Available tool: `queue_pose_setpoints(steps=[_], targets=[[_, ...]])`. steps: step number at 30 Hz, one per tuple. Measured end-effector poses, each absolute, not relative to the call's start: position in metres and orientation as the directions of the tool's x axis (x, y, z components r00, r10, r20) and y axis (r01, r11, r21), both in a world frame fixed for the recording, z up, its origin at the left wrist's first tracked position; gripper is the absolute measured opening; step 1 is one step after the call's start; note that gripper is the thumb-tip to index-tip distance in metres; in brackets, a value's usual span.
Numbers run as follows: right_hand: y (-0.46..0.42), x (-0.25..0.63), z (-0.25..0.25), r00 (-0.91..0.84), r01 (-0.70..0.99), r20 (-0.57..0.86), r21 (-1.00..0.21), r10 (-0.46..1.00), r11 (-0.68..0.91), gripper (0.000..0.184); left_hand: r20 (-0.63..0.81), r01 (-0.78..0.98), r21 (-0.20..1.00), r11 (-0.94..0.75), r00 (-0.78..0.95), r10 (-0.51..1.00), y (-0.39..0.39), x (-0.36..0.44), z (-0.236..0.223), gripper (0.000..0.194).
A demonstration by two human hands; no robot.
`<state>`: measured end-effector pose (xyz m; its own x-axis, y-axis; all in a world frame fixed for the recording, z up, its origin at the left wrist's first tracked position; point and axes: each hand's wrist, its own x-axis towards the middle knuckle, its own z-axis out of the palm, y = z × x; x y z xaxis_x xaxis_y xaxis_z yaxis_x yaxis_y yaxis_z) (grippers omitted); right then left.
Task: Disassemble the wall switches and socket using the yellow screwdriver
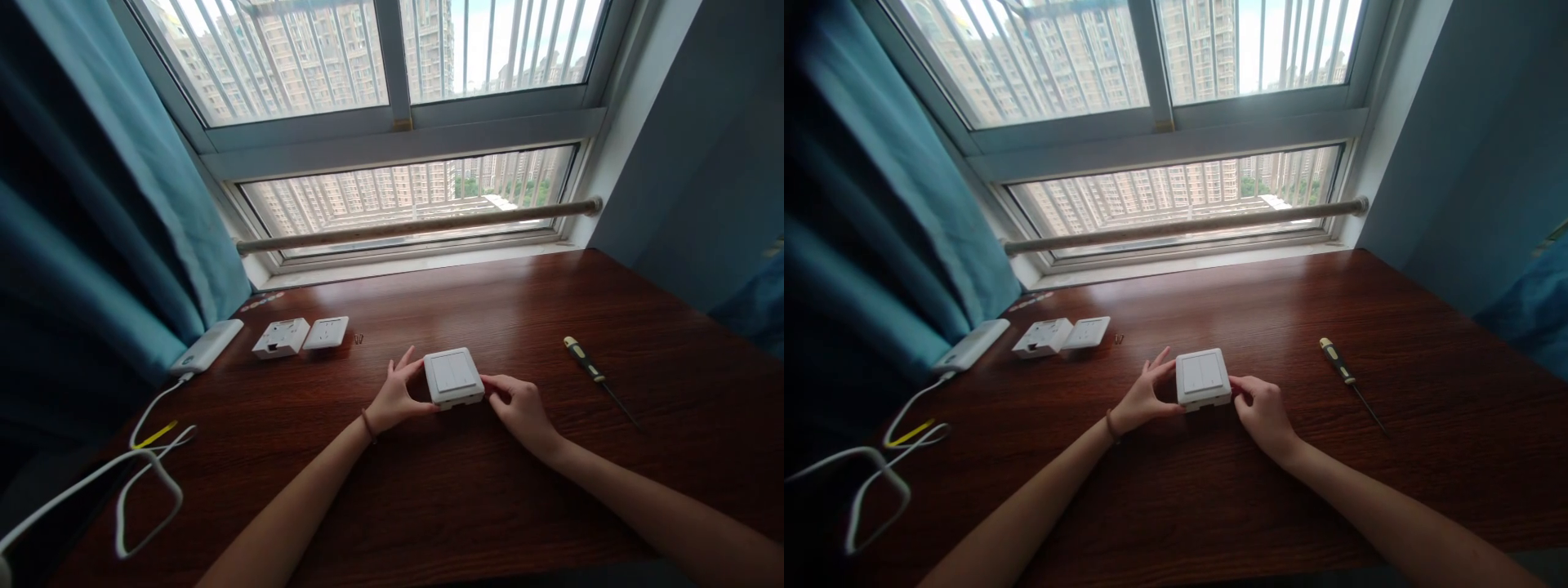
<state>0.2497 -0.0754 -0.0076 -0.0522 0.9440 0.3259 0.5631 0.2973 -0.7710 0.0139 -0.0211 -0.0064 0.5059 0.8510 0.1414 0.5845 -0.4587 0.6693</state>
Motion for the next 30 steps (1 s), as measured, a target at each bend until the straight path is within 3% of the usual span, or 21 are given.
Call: queue_pose_setpoints(steps=[7,12,18,30], targets=[[-0.073,0.253,-0.005,-0.091,0.622,0.347,-0.713,0.934,0.325,0.029,0.086,0.584,0.67,-0.458,0.552,0.83,-0.02,0.014,0.0,0.082],[-0.072,0.253,-0.002,-0.059,0.605,0.327,-0.74,0.943,0.294,0.026,0.071,0.596,0.652,-0.469,0.568,0.82,-0.018,0.012,-0.003,0.083],[-0.073,0.25,-0.004,-0.022,0.5,0.279,-0.828,0.96,0.252,0.029,0.084,0.629,0.63,-0.455,0.528,0.845,-0.018,0.013,-0.009,0.097],[-0.076,0.249,-0.002,-0.019,0.445,0.306,-0.85,0.952,0.282,0.03,0.112,0.634,0.624,-0.457,0.506,0.855,-0.022,0.014,-0.01,0.089]])
